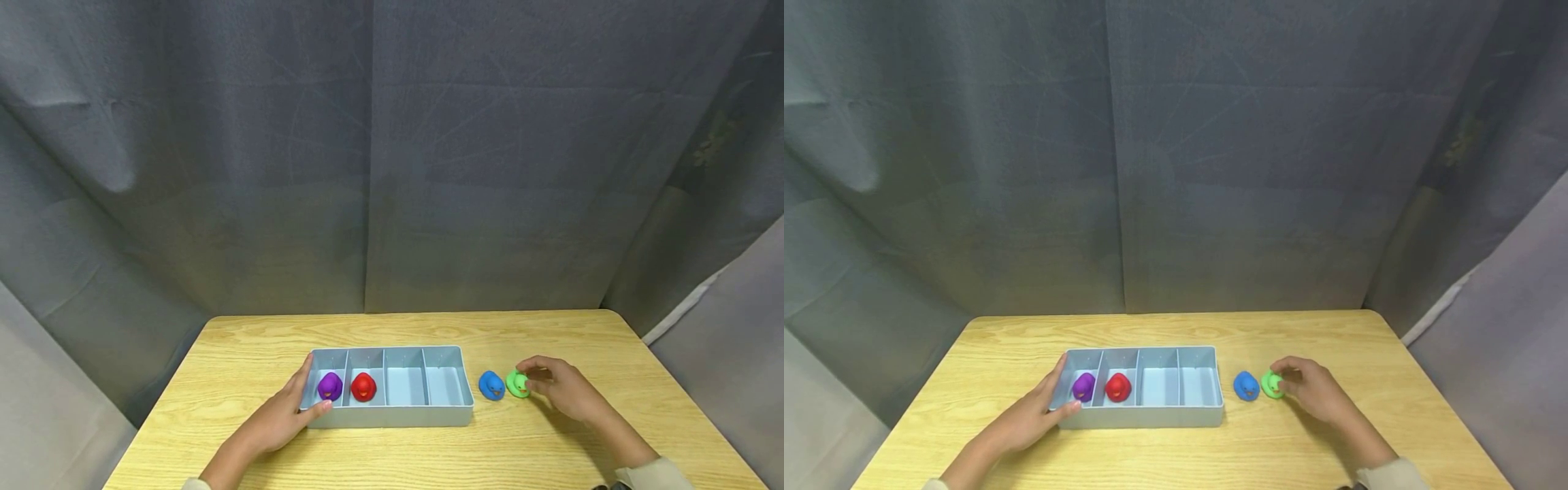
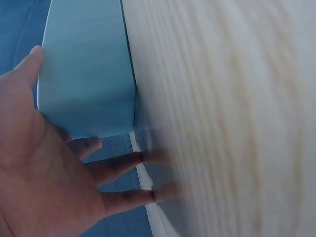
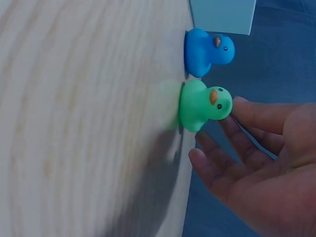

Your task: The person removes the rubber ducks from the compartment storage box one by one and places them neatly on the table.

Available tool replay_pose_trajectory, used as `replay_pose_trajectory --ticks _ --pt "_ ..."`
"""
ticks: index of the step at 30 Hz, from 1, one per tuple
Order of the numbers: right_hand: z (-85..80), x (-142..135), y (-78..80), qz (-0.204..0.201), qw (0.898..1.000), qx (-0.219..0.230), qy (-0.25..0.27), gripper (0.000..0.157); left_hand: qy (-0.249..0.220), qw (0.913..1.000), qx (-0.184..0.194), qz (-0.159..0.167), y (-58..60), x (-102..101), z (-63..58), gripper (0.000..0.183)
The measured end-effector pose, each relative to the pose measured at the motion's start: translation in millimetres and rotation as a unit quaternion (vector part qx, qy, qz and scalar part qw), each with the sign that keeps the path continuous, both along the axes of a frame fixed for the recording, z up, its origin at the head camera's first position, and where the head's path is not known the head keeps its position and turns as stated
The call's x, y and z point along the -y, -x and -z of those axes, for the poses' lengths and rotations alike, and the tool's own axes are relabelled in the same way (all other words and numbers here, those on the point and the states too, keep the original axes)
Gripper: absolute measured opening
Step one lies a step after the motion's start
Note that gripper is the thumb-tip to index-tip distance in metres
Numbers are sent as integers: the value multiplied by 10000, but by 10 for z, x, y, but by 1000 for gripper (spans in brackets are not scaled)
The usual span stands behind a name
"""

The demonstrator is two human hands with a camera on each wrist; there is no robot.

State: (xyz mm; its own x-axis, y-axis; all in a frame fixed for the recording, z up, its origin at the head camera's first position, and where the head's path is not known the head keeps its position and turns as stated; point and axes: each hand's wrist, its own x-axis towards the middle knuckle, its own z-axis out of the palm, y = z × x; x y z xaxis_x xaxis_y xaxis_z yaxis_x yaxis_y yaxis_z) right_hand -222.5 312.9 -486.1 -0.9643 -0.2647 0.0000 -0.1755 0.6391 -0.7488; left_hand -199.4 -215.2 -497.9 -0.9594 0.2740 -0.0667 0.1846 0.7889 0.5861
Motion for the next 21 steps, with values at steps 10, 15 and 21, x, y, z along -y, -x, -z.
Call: replay_pose_trajectory --ticks 10,15,21 --pt "-102 48 20 3 9999 -133 -49 30 -3 10000 -1 2 6 2 10 99" --pt "-182 108 6 2 9997 -256 -16 29 -20 10000 -40 13 1 3 5 99" --pt "-291 211 0 -16 9989 -474 -3 31 2 10000 -42 14 -3 0 -4 98"
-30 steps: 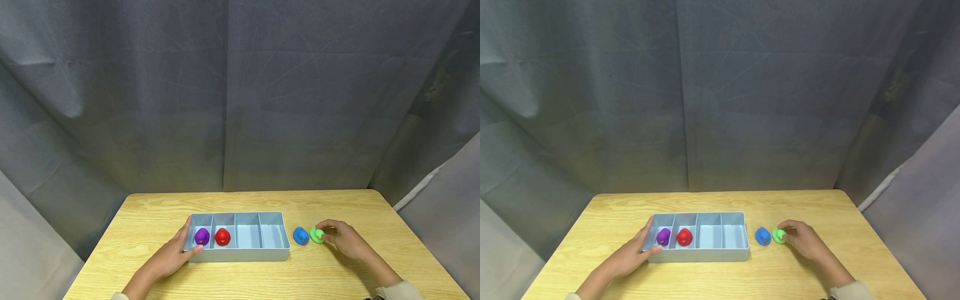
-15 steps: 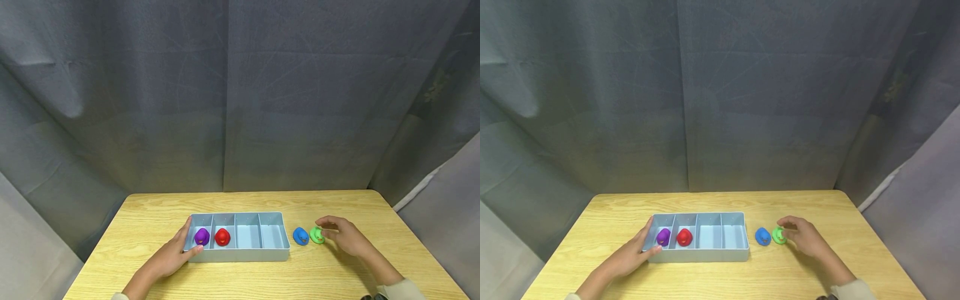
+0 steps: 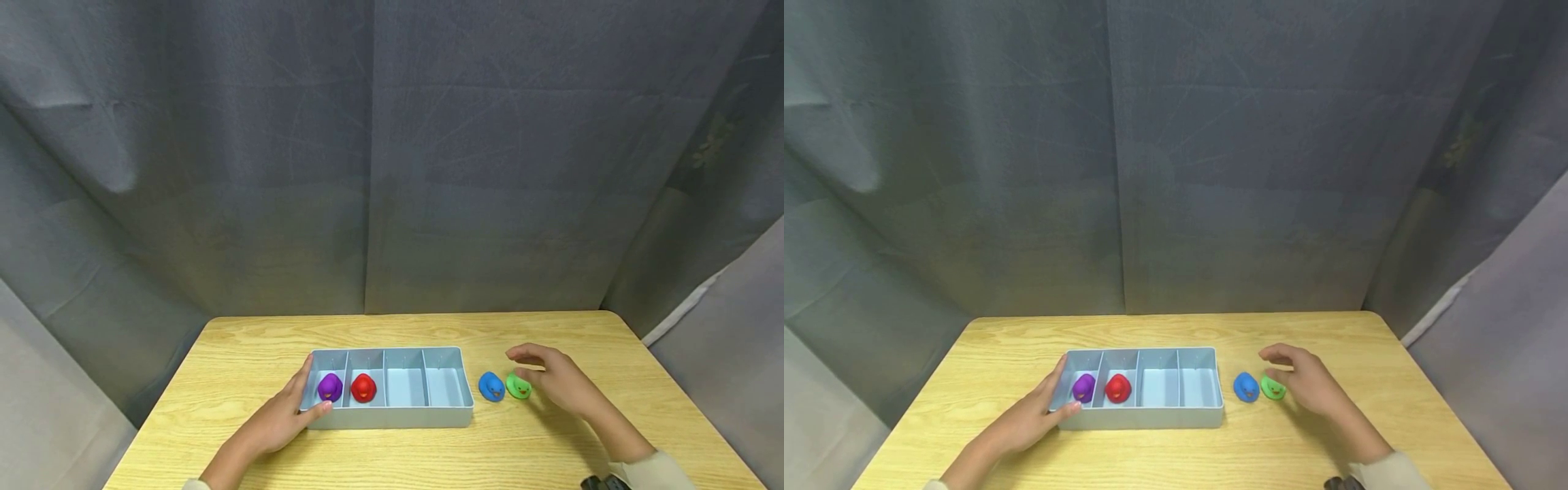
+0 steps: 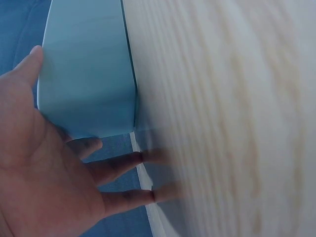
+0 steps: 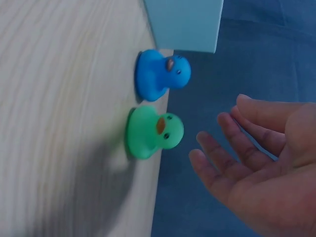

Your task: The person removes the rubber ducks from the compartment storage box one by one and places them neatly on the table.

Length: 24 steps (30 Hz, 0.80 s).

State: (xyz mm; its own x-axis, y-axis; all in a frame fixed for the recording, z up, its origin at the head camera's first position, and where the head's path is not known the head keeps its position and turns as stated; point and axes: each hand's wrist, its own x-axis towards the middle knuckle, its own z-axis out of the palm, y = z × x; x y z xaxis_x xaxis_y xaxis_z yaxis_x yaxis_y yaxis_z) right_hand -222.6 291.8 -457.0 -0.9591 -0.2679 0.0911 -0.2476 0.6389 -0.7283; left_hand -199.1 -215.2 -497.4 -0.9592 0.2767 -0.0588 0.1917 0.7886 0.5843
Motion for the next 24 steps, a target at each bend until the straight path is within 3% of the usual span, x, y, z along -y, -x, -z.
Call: replay_pose_trajectory --ticks 8,24 --pt "-79 194 3 -221 9992 -193 253 33 -43 10000 -2 3 13 -6 20 98" --pt "-152 669 14 -611 9958 -31 680 34 -17 10000 -55 32 30 4 36 98"
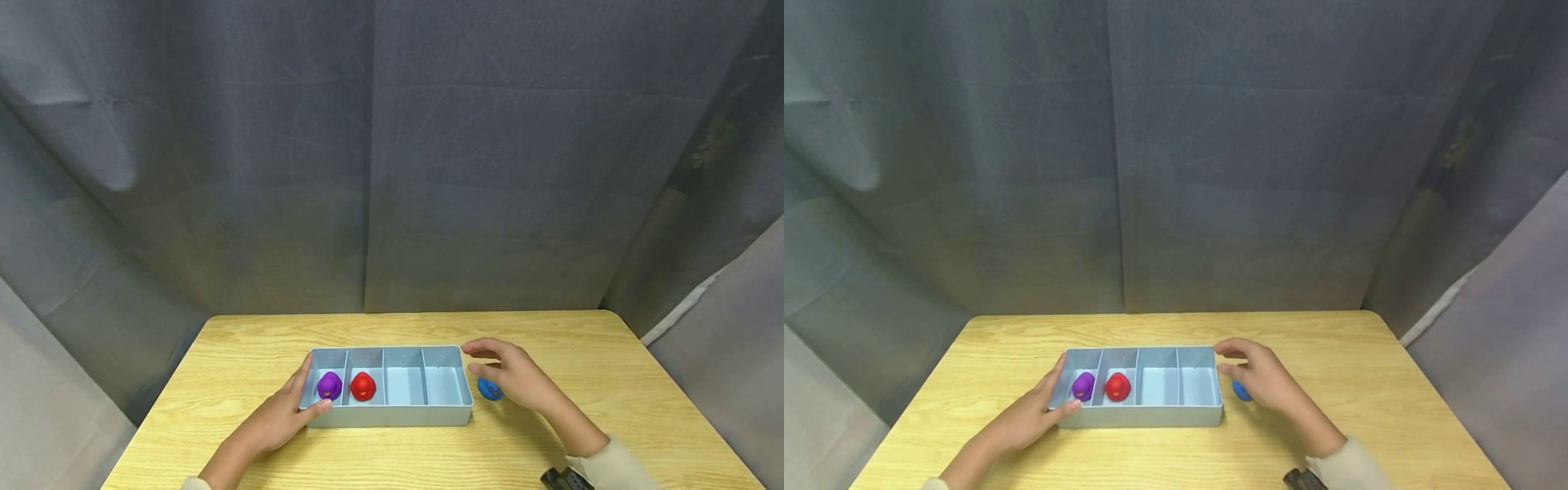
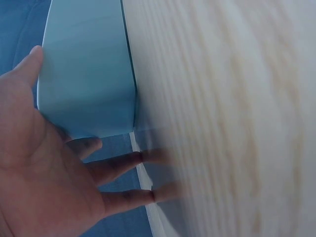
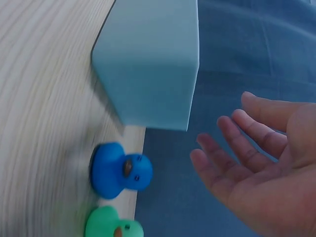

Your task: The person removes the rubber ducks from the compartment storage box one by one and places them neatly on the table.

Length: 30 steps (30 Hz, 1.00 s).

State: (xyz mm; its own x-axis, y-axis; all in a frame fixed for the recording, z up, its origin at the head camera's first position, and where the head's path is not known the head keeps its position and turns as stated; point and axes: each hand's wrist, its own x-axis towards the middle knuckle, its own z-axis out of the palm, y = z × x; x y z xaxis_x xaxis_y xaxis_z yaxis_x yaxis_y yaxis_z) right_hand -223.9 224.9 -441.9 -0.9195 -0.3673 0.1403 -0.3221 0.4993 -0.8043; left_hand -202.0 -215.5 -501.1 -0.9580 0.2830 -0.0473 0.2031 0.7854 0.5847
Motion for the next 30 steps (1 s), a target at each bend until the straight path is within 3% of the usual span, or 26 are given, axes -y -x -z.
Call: replay_pose_trajectory --ticks 10,30 --pt "-35 265 22 -194 9996 165 138 32 34 10000 13 -6 -8 3 -13 97" --pt "28 712 54 -617 9978 -33 248 30 45 10000 -25 16 8 10 13 98"
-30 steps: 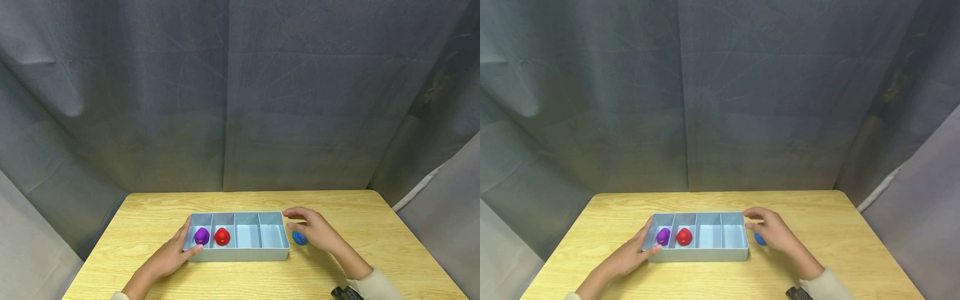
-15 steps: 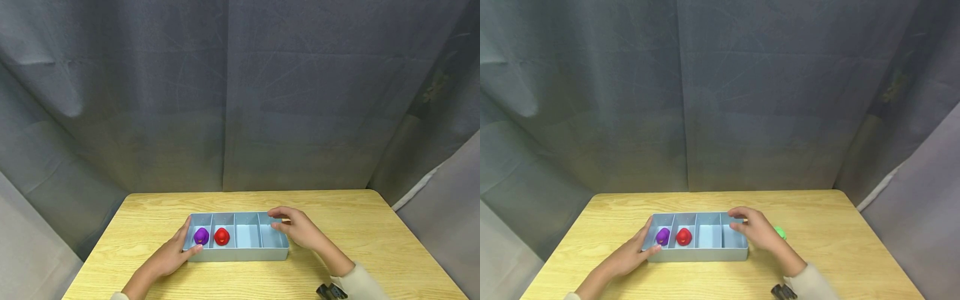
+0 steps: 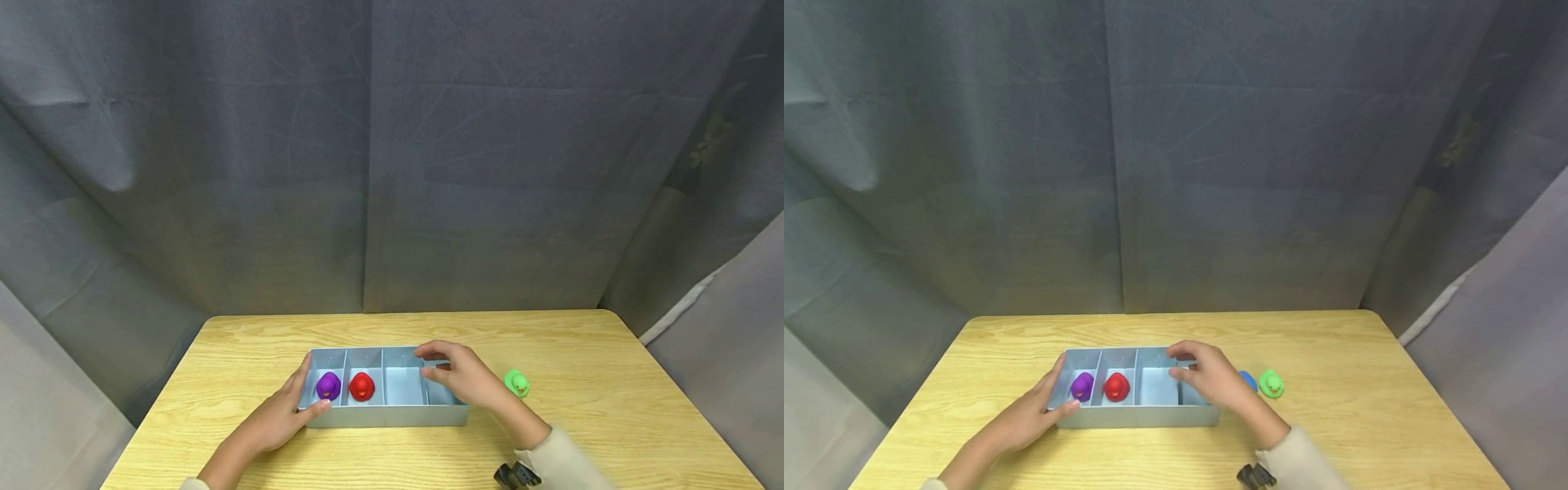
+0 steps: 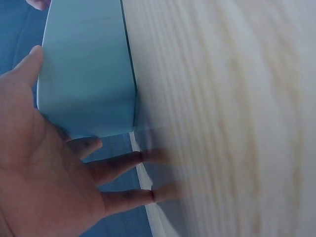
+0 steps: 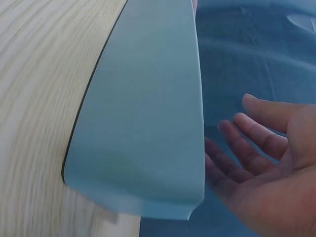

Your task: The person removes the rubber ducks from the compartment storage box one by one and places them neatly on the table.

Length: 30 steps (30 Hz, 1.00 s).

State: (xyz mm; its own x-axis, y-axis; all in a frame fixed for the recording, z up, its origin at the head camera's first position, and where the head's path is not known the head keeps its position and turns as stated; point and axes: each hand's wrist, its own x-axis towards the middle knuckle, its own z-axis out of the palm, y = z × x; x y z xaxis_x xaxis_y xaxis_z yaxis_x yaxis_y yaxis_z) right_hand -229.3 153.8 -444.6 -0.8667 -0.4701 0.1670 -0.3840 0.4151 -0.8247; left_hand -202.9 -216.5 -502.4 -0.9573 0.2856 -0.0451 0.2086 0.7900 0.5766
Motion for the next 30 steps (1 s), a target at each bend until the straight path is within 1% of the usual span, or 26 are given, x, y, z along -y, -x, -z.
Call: replay_pose_trajectory --ticks 5,8,15,19,26,30 --pt "33 112 10 -63 9999 74 35 30 1 10000 12 12 3 -2 -3 98" --pt "50 166 12 -132 9999 28 -24 30 3 10000 19 15 0 -4 -10 98" --pt "79 283 3 -64 9988 -333 -358 29 -25 10000 45 15 -14 -7 -32 99" --pt "85 361 11 -93 9981 -466 -388 29 -24 10000 50 10 -13 -10 -31 99" --pt "115 498 49 -305 9994 -119 -76 31 -28 10000 28 21 -13 -8 -26 99" --pt "143 573 60 -364 9993 -90 -73 30 -26 10000 21 18 -11 -2 -16 98"
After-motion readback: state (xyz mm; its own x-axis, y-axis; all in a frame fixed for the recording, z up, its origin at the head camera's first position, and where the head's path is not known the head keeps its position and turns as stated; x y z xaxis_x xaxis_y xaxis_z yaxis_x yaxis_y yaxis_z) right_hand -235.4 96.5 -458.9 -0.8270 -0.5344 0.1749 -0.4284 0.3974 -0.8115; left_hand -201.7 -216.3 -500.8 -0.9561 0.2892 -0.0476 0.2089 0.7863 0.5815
